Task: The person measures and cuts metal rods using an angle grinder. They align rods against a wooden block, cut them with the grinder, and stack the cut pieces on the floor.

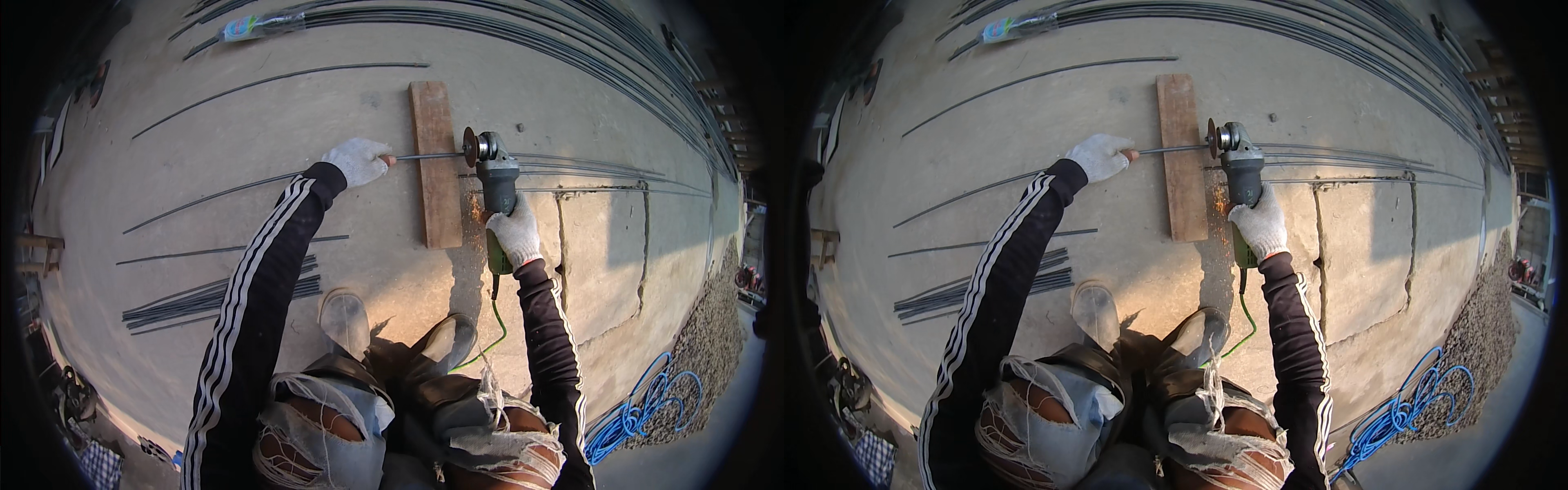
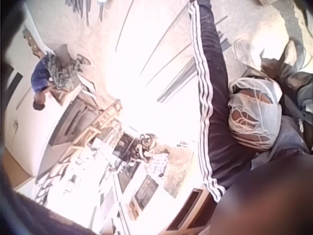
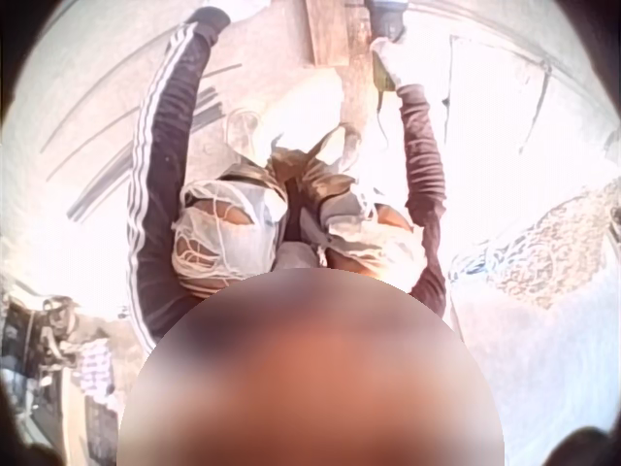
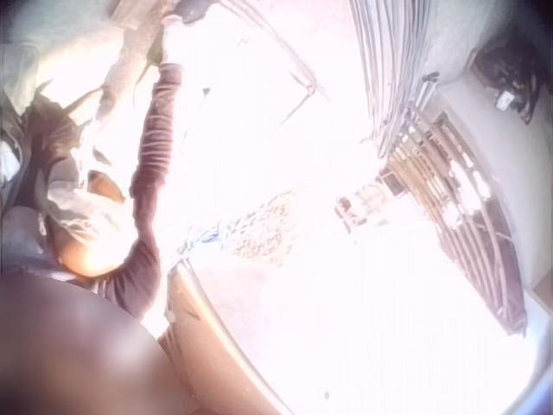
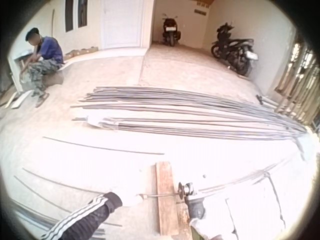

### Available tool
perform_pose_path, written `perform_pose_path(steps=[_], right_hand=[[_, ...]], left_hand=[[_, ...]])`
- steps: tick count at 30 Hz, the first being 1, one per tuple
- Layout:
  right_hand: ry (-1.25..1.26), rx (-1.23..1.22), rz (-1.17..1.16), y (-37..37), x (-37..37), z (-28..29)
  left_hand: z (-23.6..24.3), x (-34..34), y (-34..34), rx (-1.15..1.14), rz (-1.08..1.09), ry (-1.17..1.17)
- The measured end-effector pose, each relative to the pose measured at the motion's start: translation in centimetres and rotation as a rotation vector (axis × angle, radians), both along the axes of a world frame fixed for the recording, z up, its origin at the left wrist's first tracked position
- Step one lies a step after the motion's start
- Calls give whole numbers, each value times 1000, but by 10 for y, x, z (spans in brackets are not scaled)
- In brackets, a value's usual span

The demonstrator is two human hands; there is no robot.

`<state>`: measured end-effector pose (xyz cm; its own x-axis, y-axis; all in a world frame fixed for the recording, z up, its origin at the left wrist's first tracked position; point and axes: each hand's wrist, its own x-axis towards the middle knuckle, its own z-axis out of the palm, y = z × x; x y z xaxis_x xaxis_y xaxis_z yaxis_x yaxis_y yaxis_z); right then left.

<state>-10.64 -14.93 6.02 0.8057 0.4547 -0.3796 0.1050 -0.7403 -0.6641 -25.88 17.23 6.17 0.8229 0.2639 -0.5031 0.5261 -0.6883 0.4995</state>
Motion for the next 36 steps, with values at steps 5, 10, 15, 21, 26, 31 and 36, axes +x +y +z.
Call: perform_pose_path(steps=[5,10,15,21,26,31,36], right_hand=[[-16,-39,17,-4,2,-2],[5,10,14,-4,-1,2],[25,-42,5,-3,0,7],[18,-24,13,-6,-3,9],[36,-35,5,-7,0,7],[43,6,5,-5,4,2],[36,-19,15,-1,5,2]], left_hand=[[0,1,-1,2,1,5],[-4,-2,1,-15,2,-30],[-9,-3,2,-9,3,-55],[-14,-4,2,-24,20,-85],[-20,-5,2,-9,12,-144],[-24,-7,2,-22,18,-190],[-23,-7,2,-37,27,-126]])
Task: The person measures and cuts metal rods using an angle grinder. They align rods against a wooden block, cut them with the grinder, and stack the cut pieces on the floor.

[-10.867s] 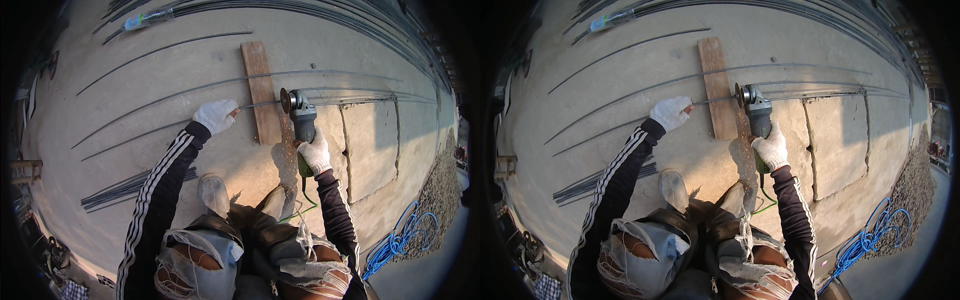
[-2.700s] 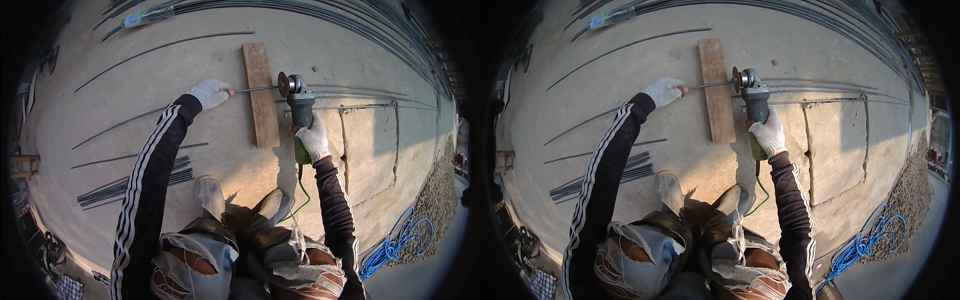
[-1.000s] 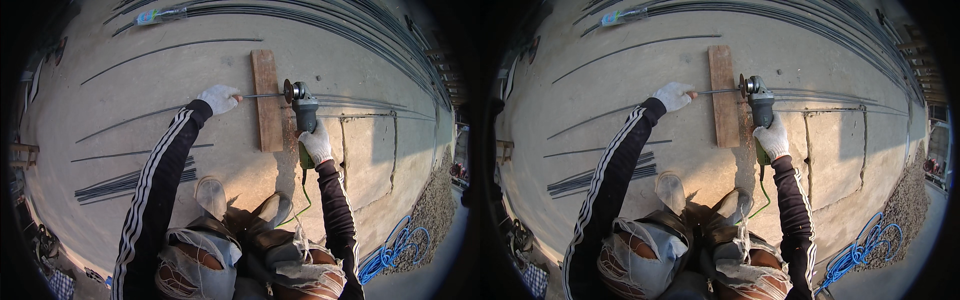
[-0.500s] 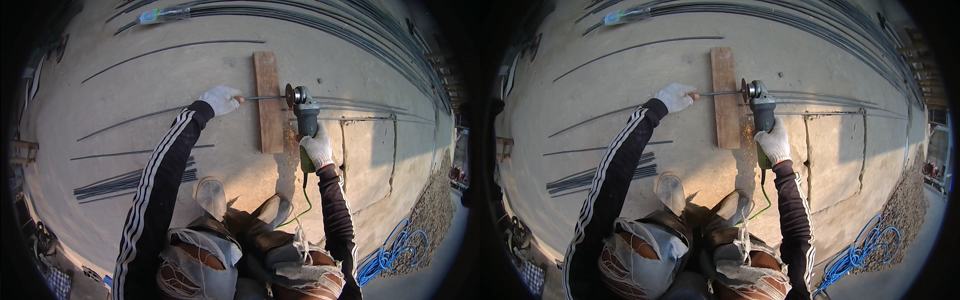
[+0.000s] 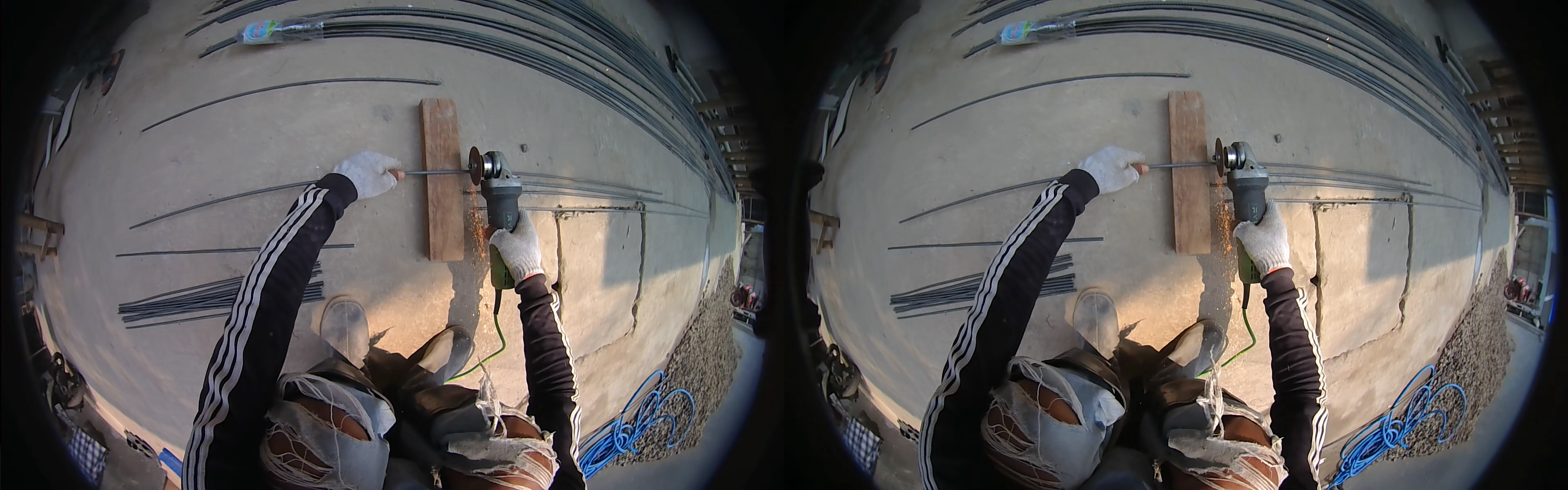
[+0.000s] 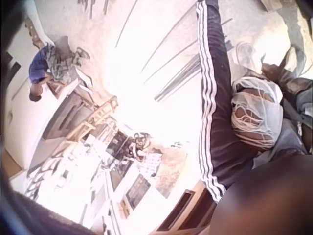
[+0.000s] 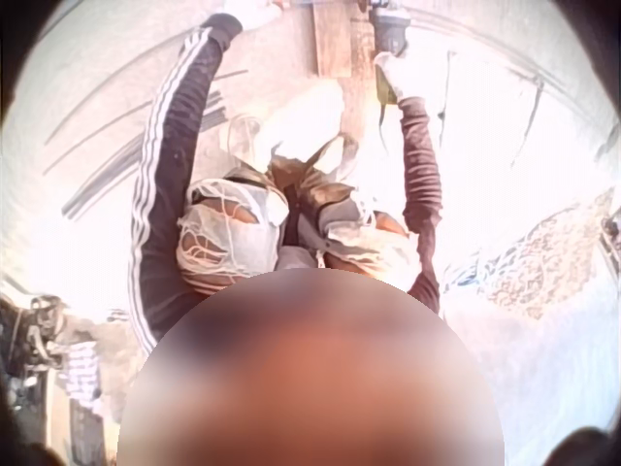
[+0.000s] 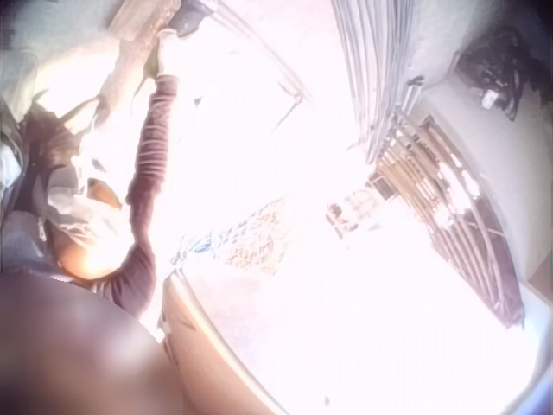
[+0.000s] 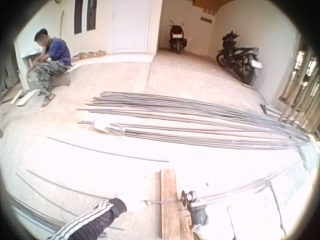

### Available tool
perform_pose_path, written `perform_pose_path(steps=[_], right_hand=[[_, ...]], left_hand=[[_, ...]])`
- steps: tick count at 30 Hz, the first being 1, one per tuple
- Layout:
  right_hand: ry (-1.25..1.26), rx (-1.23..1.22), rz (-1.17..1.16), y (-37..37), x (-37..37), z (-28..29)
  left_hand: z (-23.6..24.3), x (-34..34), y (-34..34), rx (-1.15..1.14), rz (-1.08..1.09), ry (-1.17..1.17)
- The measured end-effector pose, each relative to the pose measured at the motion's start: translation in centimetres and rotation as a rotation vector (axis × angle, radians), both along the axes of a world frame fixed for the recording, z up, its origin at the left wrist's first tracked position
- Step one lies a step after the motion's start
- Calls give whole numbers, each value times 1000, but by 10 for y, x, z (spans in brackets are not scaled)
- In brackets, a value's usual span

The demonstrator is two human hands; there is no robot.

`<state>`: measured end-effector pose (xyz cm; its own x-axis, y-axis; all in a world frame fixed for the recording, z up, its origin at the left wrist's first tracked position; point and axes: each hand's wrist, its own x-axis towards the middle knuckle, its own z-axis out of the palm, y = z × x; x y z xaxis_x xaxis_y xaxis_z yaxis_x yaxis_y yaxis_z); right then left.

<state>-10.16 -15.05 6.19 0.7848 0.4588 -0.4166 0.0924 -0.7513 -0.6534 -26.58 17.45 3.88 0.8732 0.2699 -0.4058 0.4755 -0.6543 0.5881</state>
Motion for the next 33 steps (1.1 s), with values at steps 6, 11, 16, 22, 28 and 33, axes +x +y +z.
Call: perform_pose_path(steps=[6,11,16,22,28,33], right_hand=[[9,11,-17,-1,-3,5],[-29,-31,-1,0,-4,5],[-25,-25,12,-5,-6,6],[27,36,-93,-36,-23,-13],[253,451,-326,-63,-27,-10],[250,531,-427,-66,-23,6]], left_hand=[[-2,-2,0,-1,-8,-6],[-1,-2,0,-4,-1,7],[-1,-6,2,-52,3,-10],[-20,-9,-2,-9,-5,-118],[-10,-17,-1,49,-19,-122],[-7,-43,14,154,-110,-88]])
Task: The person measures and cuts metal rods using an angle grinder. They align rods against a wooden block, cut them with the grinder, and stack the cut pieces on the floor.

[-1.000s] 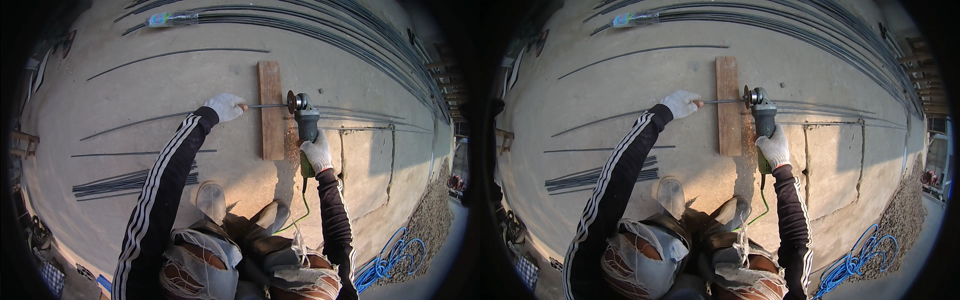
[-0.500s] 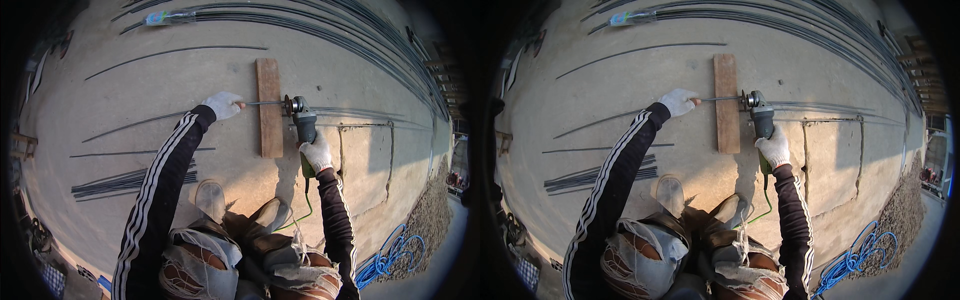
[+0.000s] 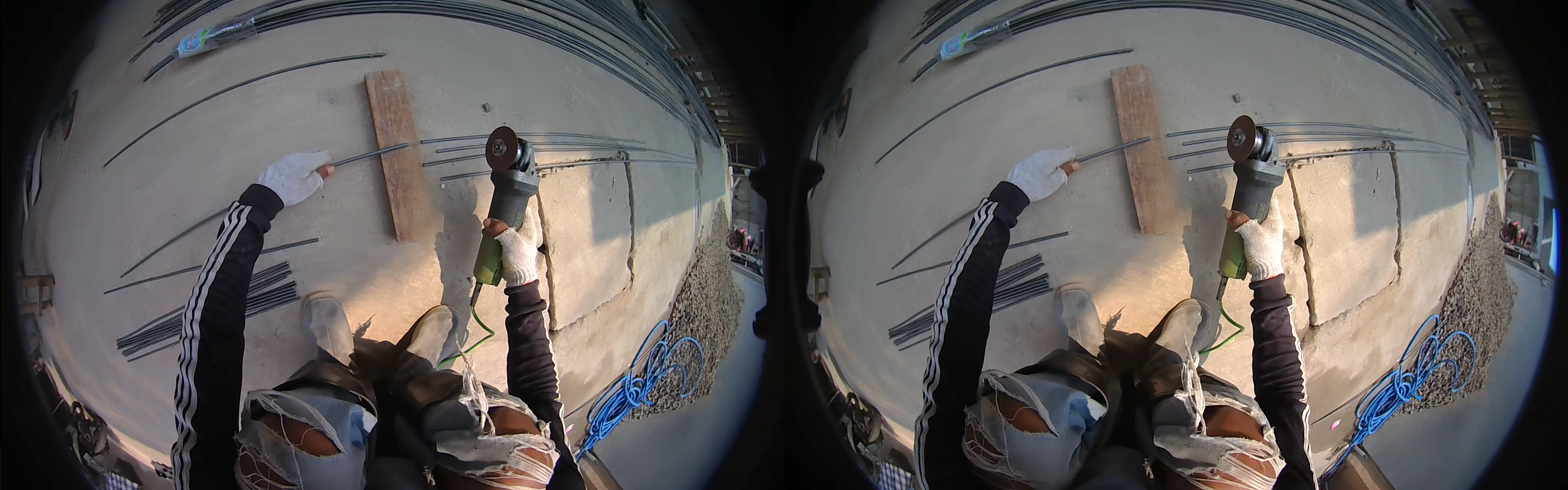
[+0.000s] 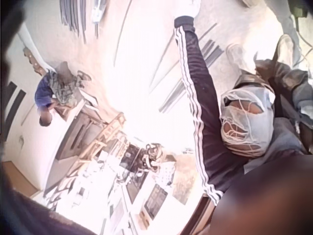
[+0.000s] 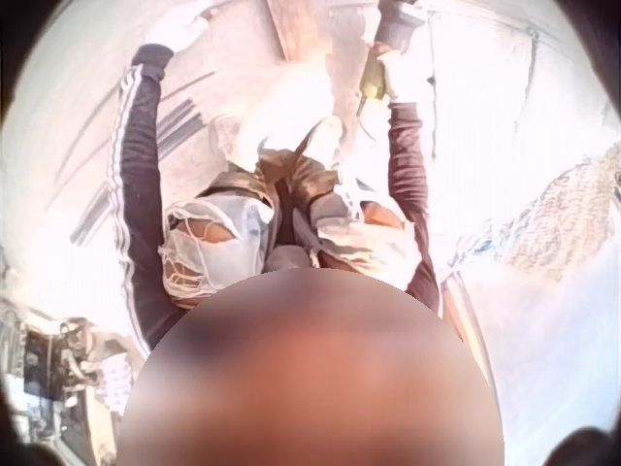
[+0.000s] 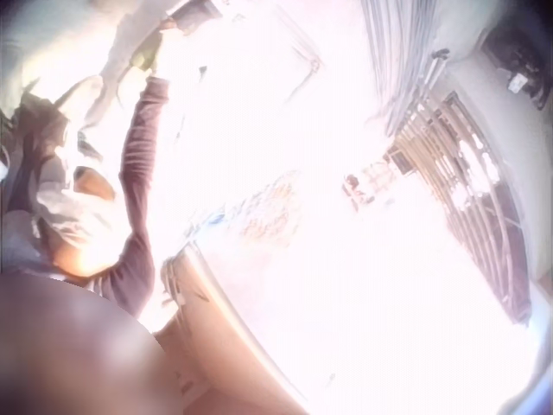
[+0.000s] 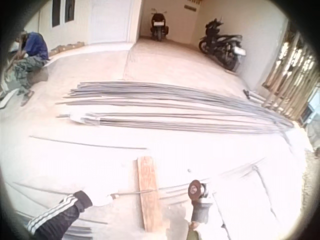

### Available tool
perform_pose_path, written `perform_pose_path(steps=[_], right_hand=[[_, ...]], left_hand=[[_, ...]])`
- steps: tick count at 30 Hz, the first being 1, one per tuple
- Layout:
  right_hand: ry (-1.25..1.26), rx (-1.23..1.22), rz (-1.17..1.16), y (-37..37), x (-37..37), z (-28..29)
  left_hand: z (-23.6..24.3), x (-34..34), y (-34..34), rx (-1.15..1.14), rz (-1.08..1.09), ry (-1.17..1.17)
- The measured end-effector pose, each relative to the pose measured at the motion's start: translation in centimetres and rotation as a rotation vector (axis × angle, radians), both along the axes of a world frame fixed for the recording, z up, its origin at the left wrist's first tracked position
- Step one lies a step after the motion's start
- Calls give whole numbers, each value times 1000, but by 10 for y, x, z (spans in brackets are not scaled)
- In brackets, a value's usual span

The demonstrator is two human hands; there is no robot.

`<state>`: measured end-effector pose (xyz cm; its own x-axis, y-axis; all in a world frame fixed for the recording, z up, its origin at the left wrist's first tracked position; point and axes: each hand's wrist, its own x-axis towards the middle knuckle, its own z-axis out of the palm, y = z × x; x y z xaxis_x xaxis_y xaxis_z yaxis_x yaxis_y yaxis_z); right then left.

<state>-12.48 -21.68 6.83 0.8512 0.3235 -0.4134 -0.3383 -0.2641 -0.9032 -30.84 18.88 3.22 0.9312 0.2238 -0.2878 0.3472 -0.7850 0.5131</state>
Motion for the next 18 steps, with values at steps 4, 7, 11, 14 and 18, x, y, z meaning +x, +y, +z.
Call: perform_pose_path(steps=[4,7,11,14,18], right_hand=[[12,31,-40,-3,-3,8],[-1,-9,20,-7,-6,16],[-28,-101,9,-2,-11,24],[-83,-233,45,4,-15,32],[-9,-264,58,15,-25,40]], left_hand=[[-6,-40,25,132,35,-53],[5,-63,43,220,58,119],[20,-63,3,324,217,-243],[21,-45,-76,-354,391,-156],[17,-16,-199,-1010,318,-23]])
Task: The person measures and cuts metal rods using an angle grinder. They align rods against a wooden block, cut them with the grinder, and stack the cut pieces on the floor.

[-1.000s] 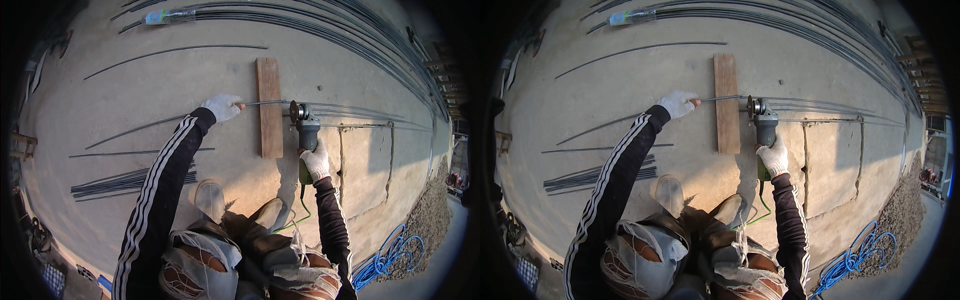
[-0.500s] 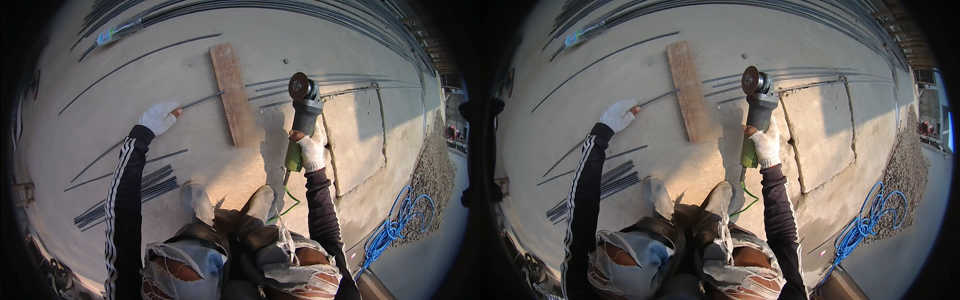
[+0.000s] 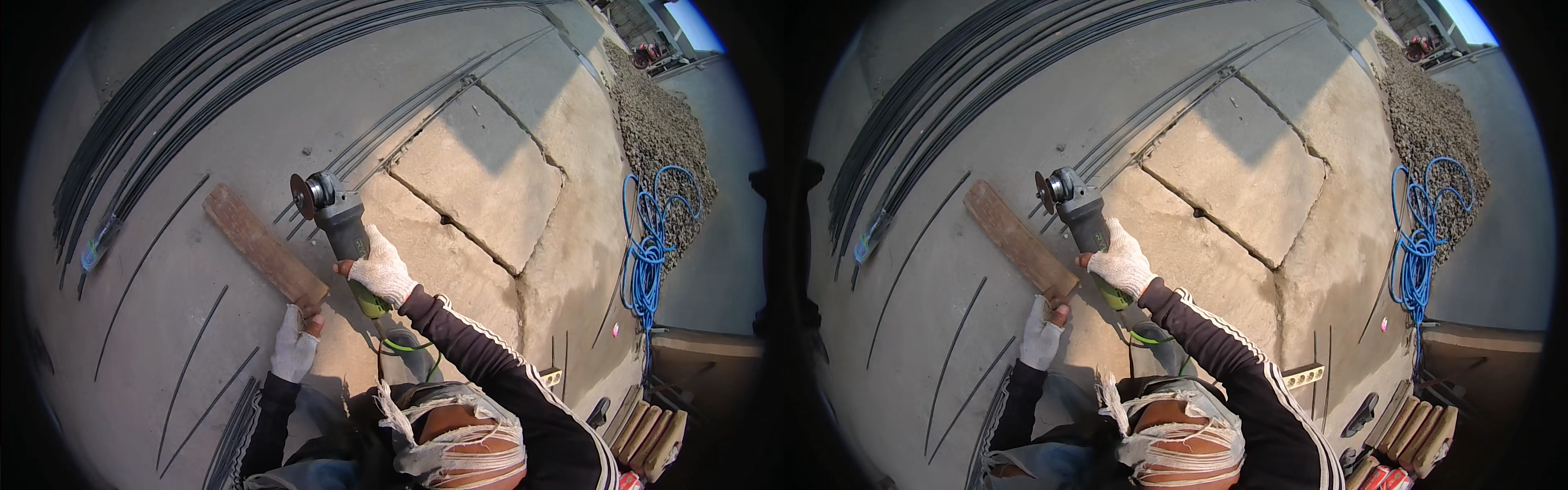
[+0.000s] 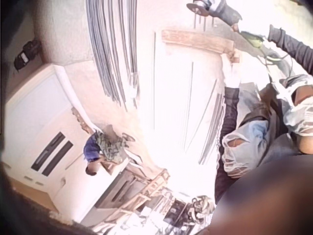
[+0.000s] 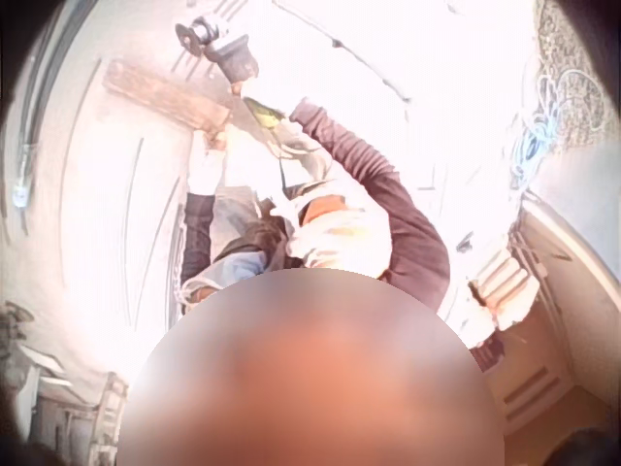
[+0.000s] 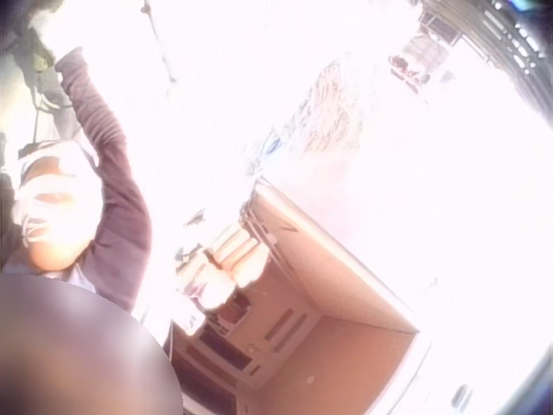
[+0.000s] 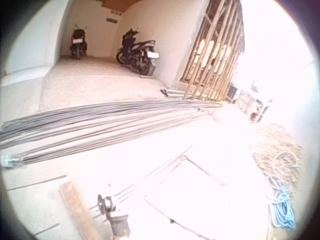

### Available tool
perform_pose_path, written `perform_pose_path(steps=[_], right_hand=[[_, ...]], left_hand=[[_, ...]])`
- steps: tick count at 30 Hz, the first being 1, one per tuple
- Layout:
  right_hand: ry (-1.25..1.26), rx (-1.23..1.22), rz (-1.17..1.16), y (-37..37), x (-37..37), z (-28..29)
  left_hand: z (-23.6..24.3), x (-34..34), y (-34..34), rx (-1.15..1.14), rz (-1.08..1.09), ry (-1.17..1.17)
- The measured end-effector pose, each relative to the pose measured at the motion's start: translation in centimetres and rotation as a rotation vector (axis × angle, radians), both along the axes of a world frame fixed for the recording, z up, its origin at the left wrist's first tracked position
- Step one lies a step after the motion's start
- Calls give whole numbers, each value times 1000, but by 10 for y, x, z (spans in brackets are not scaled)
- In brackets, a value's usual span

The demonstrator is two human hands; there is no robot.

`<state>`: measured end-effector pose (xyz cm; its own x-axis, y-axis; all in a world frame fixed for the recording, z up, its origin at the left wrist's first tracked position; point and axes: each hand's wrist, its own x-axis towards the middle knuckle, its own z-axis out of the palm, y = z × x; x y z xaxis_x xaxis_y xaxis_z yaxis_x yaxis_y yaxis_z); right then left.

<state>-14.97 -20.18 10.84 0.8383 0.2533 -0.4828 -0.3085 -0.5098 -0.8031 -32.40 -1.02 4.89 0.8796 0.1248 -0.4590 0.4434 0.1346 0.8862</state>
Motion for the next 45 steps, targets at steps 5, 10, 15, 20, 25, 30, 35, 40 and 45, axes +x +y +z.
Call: perform_pose_path(steps=[5,10,15,20,25,30,35,40,45], right_hand=[[-92,20,-7,11,-22,-2],[-84,48,-8,12,-33,-9],[-141,-10,1,14,-37,-9],[-37,8,-1,12,-38,-6],[-70,31,-21,10,-39,-6],[27,38,-18,8,-42,-8],[2,57,-3,9,-45,-12],[43,76,-55,9,-48,-13],[63,81,-38,8,-47,-8]], left_hand=[[6,11,-67,-363,48,194],[11,6,-68,-469,85,274],[15,2,-75,-582,193,334],[14,-3,-79,-700,202,316],[4,-7,-79,-643,169,312],[0,-14,-78,-609,118,261],[-7,-19,-76,-624,78,240],[-5,-19,-74,-624,71,285],[1,-20,-76,-684,113,310]])
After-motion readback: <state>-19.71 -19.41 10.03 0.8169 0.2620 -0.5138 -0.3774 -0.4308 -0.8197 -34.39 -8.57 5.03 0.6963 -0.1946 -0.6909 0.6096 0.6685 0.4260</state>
